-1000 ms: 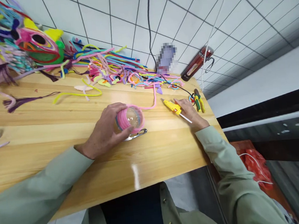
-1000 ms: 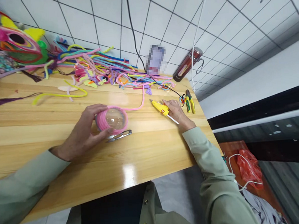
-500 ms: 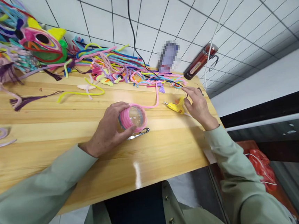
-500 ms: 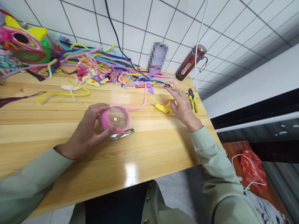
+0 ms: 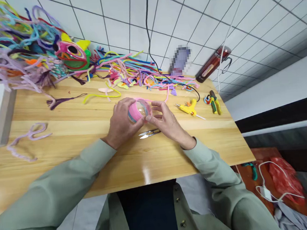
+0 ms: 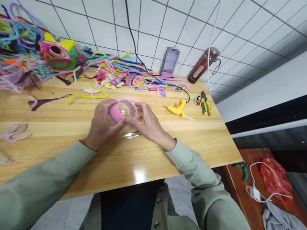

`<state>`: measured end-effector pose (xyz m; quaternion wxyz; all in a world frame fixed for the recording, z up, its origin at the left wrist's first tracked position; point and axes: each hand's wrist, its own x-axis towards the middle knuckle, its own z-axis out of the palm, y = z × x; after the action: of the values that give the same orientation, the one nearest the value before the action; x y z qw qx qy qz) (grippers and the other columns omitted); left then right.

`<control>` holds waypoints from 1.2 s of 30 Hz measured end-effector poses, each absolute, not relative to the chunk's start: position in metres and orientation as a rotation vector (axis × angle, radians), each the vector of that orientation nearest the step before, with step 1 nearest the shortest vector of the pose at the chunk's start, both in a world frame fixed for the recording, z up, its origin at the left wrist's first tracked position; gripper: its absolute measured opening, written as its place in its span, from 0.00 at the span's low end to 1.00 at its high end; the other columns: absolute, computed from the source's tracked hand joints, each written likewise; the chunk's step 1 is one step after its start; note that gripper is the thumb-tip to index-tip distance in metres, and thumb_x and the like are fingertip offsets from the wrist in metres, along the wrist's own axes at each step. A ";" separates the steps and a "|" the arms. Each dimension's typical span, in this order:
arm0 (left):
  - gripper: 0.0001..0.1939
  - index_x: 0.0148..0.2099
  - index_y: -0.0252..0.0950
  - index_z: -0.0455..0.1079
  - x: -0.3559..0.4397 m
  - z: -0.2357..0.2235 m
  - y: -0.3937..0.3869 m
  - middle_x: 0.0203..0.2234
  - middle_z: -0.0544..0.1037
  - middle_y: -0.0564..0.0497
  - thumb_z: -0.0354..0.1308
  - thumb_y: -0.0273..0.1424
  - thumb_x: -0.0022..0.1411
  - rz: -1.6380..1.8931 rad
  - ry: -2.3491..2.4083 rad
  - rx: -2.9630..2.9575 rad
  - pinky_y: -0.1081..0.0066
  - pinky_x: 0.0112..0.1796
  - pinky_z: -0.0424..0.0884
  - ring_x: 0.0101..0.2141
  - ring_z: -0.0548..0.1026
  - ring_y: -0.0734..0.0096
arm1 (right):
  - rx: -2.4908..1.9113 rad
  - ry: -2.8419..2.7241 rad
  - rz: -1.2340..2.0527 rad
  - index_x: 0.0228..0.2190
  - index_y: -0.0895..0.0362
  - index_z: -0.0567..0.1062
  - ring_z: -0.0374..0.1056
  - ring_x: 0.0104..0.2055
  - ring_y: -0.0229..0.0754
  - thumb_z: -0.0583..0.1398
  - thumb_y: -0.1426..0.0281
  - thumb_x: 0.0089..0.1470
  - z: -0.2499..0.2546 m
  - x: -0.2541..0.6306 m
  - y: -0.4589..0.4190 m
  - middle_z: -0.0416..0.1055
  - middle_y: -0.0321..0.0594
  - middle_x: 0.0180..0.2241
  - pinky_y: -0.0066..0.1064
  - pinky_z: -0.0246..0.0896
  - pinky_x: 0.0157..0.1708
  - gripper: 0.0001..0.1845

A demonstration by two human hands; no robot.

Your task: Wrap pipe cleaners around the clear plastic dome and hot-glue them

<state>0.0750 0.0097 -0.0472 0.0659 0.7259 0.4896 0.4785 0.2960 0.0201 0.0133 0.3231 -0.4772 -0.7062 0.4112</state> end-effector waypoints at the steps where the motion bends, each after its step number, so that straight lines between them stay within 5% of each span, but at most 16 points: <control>1: 0.34 0.70 0.39 0.65 0.075 -0.047 0.010 0.66 0.78 0.35 0.69 0.44 0.69 1.442 1.498 2.196 0.42 0.69 0.72 0.68 0.76 0.42 | -1.224 -1.815 1.108 0.61 0.48 0.71 0.72 0.72 0.59 0.72 0.41 0.61 0.014 0.294 0.024 0.72 0.52 0.71 0.55 0.79 0.64 0.38; 9: 0.35 0.70 0.39 0.66 0.076 -0.048 0.012 0.65 0.78 0.35 0.71 0.42 0.66 1.475 1.544 2.203 0.41 0.69 0.70 0.67 0.76 0.40 | -1.111 -1.729 1.169 0.54 0.48 0.77 0.75 0.67 0.54 0.72 0.49 0.61 0.006 0.281 0.037 0.79 0.45 0.63 0.49 0.79 0.63 0.26; 22: 0.40 0.74 0.45 0.61 0.061 -0.077 0.026 0.69 0.71 0.37 0.71 0.54 0.71 1.557 1.321 2.103 0.34 0.71 0.72 0.70 0.73 0.38 | -1.109 -1.757 1.091 0.59 0.53 0.76 0.76 0.62 0.50 0.71 0.60 0.66 -0.009 0.272 0.038 0.77 0.48 0.62 0.45 0.78 0.62 0.24; 27: 0.40 0.76 0.47 0.60 0.062 -0.081 0.025 0.69 0.69 0.39 0.69 0.55 0.73 1.602 1.333 2.123 0.35 0.72 0.71 0.71 0.71 0.40 | -1.042 -1.761 1.068 0.59 0.51 0.78 0.74 0.65 0.51 0.70 0.58 0.68 -0.004 0.275 0.037 0.77 0.46 0.61 0.48 0.77 0.67 0.22; 36: 0.39 0.75 0.46 0.57 0.065 -0.048 -0.004 0.69 0.68 0.36 0.71 0.49 0.72 1.560 1.382 2.387 0.34 0.70 0.71 0.71 0.71 0.41 | -0.877 -1.796 1.002 0.59 0.48 0.80 0.75 0.67 0.55 0.68 0.49 0.70 0.002 0.292 0.032 0.77 0.48 0.64 0.49 0.82 0.58 0.24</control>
<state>0.0648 -0.0039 -0.0478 -0.0135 0.7533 0.4360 0.4922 0.2920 0.0315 0.0015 0.4376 -0.3528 -0.7223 0.4029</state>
